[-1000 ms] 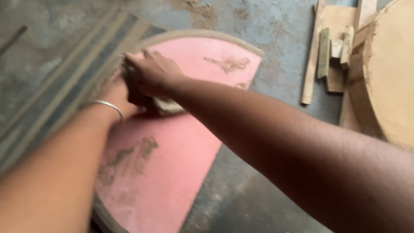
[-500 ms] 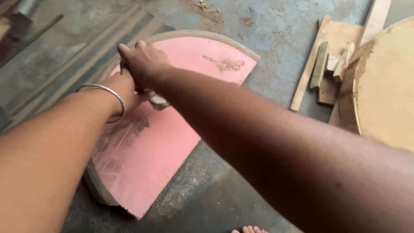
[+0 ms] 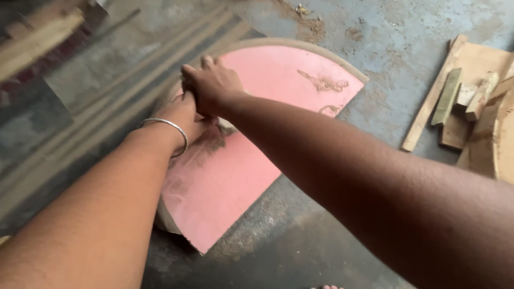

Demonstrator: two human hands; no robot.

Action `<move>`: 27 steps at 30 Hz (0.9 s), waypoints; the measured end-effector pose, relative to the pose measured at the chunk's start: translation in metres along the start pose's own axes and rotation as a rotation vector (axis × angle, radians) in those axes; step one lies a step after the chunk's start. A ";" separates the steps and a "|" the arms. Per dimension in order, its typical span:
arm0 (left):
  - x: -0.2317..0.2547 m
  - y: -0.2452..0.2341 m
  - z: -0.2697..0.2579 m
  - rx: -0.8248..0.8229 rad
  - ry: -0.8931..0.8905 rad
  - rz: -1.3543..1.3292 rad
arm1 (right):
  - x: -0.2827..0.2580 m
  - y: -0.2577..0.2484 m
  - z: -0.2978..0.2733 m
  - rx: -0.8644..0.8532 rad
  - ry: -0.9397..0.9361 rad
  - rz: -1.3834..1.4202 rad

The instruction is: The recorder is sanding and cleaning wooden furniture components using a rag and abrasive tools in a workshop setting.

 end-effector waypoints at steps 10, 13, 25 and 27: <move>-0.080 0.055 0.038 0.179 0.342 0.191 | 0.014 0.072 -0.006 -0.266 -0.170 -0.115; -0.077 0.051 0.024 0.094 0.204 0.022 | 0.023 0.073 -0.005 -0.286 -0.219 -0.034; -0.083 0.012 0.032 0.385 0.068 0.044 | -0.038 0.029 -0.013 -0.087 -0.249 -0.001; -0.106 0.024 0.036 0.273 -0.027 -0.003 | -0.035 0.068 -0.002 -0.222 -0.171 0.055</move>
Point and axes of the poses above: each hand's wrist, its own z-axis towards the middle knuckle, its own y-axis out of the palm, x = y × z, the point moved 9 cm from there along z, towards the middle knuckle, and after that the axes turned 10 degrees about y, right-handed, at the moved point
